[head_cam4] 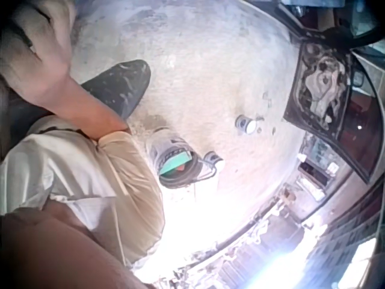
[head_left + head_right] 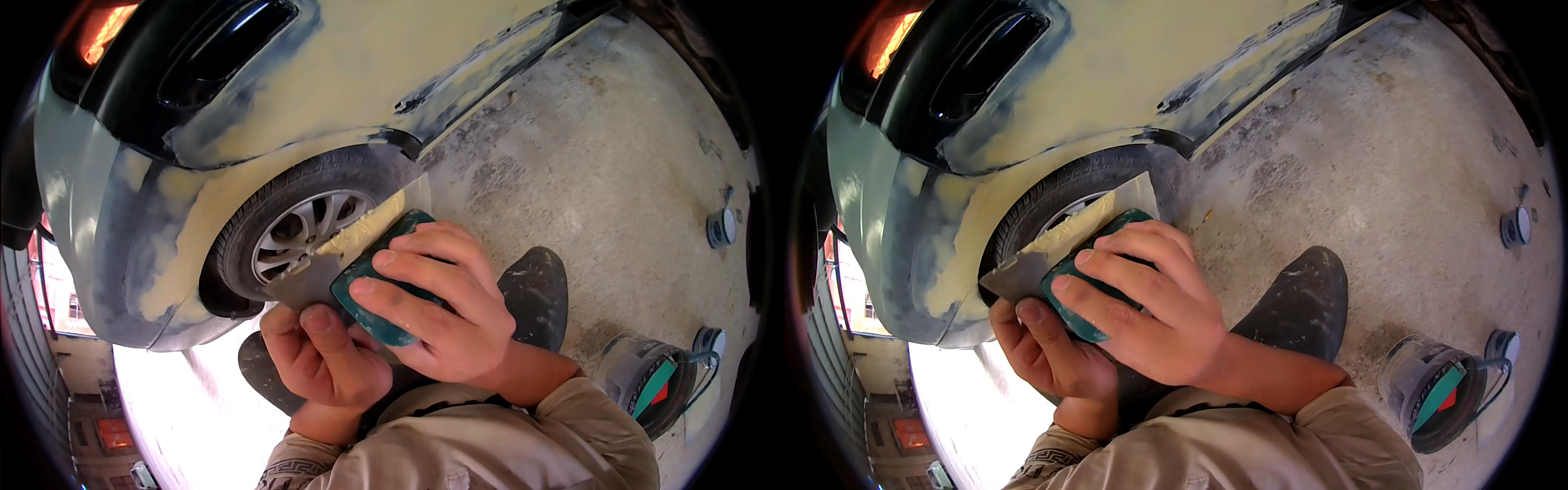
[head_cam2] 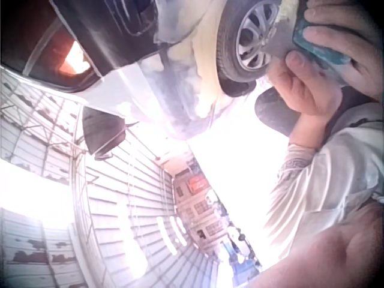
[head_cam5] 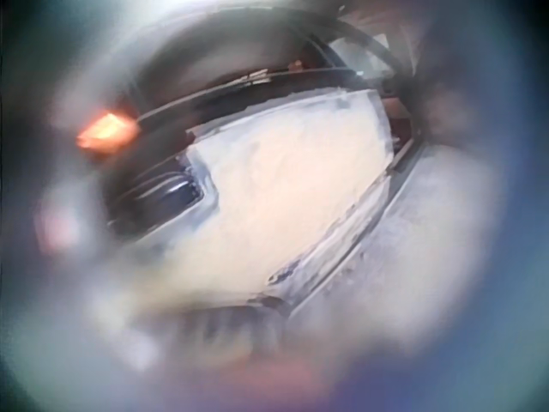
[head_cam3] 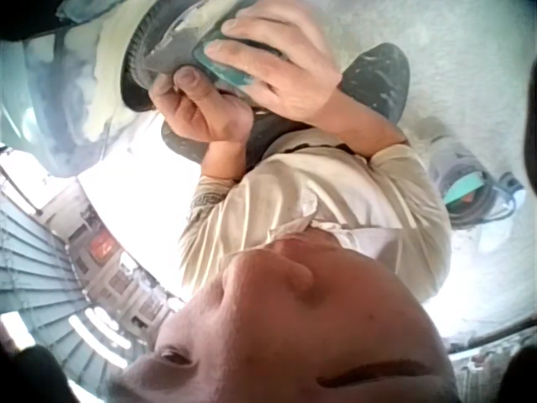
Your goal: The person applies a yellowish body filler to the side of a car using a putty knife and a flexible scraper. They spread the material over the car's surface, smooth it out, and occasionally scrape excess filler back onto the tools. The person works on the car's side panel near the wheel well and door area.
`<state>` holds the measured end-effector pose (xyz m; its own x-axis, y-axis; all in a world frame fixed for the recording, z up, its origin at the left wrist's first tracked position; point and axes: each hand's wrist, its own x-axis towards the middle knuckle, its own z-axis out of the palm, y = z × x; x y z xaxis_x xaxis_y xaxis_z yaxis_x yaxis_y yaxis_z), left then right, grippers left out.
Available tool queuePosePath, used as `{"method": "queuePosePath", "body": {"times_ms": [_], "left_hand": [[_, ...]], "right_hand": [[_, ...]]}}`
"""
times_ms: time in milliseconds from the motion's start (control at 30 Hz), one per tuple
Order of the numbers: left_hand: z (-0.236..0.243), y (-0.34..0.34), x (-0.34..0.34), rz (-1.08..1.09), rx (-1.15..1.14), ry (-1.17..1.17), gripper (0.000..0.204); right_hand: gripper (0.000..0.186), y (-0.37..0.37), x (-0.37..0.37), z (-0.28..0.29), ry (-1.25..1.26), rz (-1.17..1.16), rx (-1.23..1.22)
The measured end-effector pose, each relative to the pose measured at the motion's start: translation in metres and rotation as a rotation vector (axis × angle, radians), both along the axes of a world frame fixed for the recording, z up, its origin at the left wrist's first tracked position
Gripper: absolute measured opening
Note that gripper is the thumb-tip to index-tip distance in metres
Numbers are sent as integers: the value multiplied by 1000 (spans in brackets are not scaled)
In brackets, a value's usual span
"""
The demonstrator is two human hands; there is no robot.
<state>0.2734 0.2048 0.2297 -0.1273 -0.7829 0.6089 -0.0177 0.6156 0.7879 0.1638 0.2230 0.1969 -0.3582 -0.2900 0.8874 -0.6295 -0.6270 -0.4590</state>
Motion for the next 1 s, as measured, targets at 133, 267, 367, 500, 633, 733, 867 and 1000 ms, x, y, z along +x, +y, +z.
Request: {"method": "queuePosePath", "body": {"times_ms": [133,267,367,500,633,733,867,1000], "left_hand": [[-16,-27,5,216,-147,-26,28],[7,-57,30,480,-151,51,25],[17,-75,49,486,-178,58,26],[-2,-99,63,292,-19,5,26],[-41,-137,50,86,129,-15,24],[-83,-172,39,-116,259,-19,22],[-129,-198,5,-291,489,-53,23],[-157,-212,-17,-489,468,-97,25]], "right_hand": [[38,-3,-3,-9,-27,187,153],[30,2,-17,-26,-758,519,321],[25,-14,-40,-49,-1373,813,152],[27,-35,-63,-71,-1614,837,39],[28,-61,-80,-103,-1650,799,-90],[29,-80,-105,-138,-1525,728,-165],[26,-100,-146,-173,-1210,410,-51],[21,-130,-199,-220,-1260,123,-78]]}}
